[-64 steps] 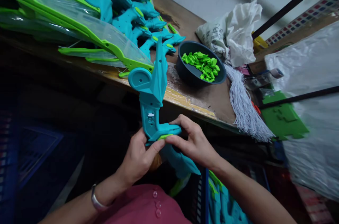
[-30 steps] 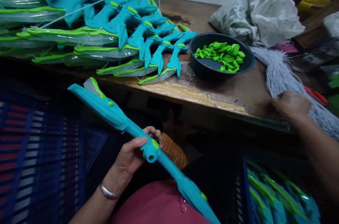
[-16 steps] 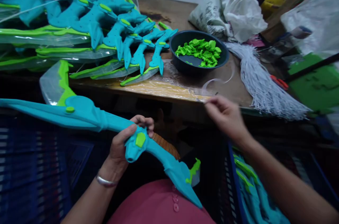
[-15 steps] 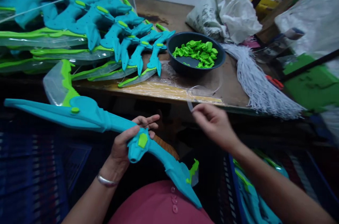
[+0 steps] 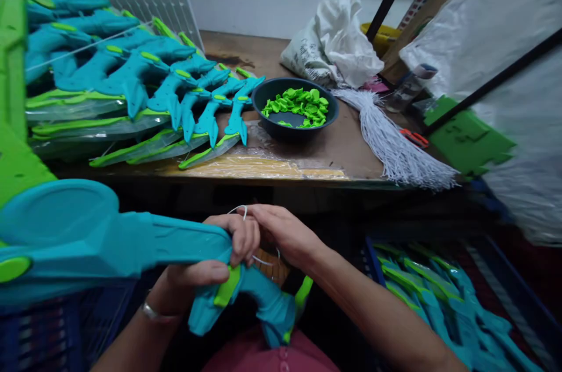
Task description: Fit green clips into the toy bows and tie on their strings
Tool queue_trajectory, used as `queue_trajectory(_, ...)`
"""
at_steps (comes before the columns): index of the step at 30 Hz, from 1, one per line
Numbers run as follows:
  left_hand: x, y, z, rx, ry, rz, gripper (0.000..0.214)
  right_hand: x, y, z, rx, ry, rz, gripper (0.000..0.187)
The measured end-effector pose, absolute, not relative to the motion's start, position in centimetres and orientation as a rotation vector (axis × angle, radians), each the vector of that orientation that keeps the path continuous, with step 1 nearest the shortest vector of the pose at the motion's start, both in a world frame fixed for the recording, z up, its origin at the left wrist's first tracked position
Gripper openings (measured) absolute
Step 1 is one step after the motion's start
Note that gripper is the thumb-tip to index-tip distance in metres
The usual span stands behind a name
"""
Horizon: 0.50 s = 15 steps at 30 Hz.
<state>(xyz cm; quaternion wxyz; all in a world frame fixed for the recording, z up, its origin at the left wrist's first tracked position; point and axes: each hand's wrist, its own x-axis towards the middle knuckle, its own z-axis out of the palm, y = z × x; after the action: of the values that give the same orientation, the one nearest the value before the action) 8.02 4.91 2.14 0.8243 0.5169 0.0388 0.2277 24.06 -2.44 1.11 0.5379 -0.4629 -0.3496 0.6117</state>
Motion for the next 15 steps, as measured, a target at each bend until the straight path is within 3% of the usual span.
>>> queue_trajectory(3,9.0,5.2,2.9,1.137,0.076,0.402,0.025,24.0,-0.4,3.8,-0.807,-0.551,1.417,0.033)
queue_trajectory(9,10.7,7.6,4.5,1.226,-0.016,0.273,0.027,29.2,-0.4,8.3,-0.706,-0.433,0.880,0.023)
queue_trajectory(15,12.5,9.9,6.9,1.772,0.274,0.107,0.030,34.0,-4.6,6.6,-0.796,-0.316,0.546,0.040)
